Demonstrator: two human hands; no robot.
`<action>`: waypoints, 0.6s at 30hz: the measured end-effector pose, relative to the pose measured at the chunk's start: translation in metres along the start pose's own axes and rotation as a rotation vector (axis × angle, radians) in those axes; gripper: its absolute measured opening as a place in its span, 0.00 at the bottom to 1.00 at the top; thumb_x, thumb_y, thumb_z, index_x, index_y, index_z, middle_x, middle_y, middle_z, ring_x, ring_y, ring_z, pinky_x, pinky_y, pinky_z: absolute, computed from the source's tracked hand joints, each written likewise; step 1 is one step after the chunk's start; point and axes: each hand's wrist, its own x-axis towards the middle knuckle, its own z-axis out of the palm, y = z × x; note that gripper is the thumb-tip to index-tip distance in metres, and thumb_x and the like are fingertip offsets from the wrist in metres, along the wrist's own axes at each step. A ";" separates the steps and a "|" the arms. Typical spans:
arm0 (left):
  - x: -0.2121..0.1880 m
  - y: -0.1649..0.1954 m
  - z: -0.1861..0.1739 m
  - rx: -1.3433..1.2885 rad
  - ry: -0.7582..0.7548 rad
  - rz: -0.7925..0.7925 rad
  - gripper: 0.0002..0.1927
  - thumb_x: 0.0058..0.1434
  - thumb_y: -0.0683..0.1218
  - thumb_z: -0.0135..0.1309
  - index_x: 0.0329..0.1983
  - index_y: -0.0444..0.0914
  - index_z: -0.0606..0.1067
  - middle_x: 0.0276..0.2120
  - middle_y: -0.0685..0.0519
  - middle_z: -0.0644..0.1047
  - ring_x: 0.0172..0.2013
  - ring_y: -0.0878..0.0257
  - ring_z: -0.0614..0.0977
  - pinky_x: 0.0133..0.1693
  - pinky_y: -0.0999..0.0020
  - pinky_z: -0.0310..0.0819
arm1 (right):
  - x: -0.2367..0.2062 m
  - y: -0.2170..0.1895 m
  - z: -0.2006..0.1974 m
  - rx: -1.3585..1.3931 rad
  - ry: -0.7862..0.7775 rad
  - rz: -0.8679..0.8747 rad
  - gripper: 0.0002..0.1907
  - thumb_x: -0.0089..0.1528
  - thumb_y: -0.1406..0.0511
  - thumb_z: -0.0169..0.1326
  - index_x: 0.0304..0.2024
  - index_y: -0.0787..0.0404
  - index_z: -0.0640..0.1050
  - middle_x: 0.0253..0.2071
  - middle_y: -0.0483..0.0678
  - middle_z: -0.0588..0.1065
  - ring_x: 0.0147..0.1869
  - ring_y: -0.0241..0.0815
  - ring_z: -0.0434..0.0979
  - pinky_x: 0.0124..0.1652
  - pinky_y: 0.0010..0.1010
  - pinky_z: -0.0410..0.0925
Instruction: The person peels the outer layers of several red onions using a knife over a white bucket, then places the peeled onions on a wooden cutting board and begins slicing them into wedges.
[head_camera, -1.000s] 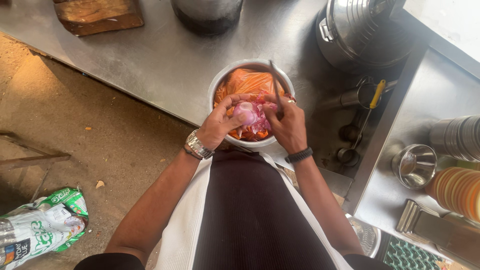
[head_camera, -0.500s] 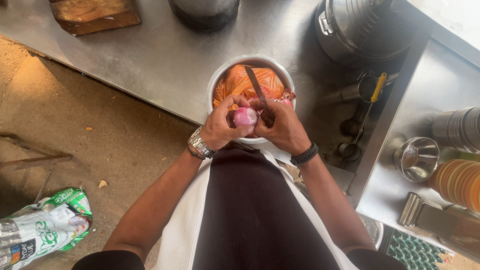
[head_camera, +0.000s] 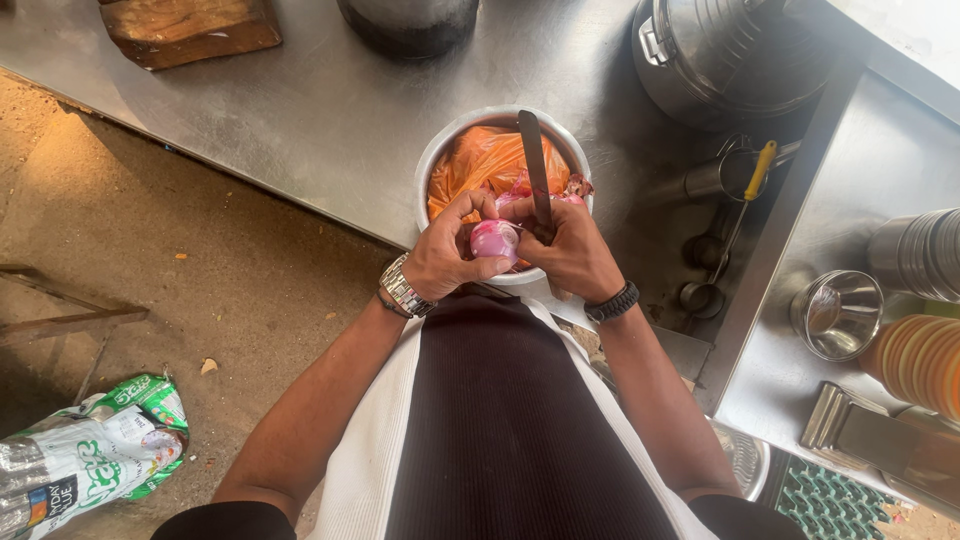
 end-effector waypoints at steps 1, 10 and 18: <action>0.000 -0.001 -0.001 0.009 0.005 -0.006 0.30 0.56 0.44 0.71 0.54 0.40 0.64 0.47 0.55 0.74 0.47 0.70 0.79 0.48 0.73 0.79 | -0.001 -0.001 0.000 0.002 0.011 0.015 0.16 0.60 0.72 0.55 0.51 0.68 0.80 0.26 0.40 0.76 0.25 0.25 0.69 0.25 0.21 0.64; 0.009 -0.006 0.001 0.371 0.243 0.039 0.31 0.58 0.57 0.63 0.56 0.36 0.66 0.44 0.52 0.77 0.42 0.67 0.82 0.43 0.72 0.84 | -0.007 -0.010 0.016 -0.323 0.188 -0.256 0.16 0.58 0.71 0.60 0.50 0.66 0.80 0.22 0.46 0.71 0.25 0.29 0.67 0.28 0.26 0.63; 0.005 -0.001 -0.001 0.291 0.184 0.148 0.25 0.61 0.51 0.67 0.53 0.34 0.73 0.49 0.49 0.79 0.48 0.66 0.81 0.51 0.70 0.81 | -0.007 0.001 0.021 -0.255 0.201 -0.214 0.13 0.57 0.71 0.60 0.44 0.67 0.78 0.26 0.44 0.73 0.29 0.28 0.69 0.31 0.23 0.66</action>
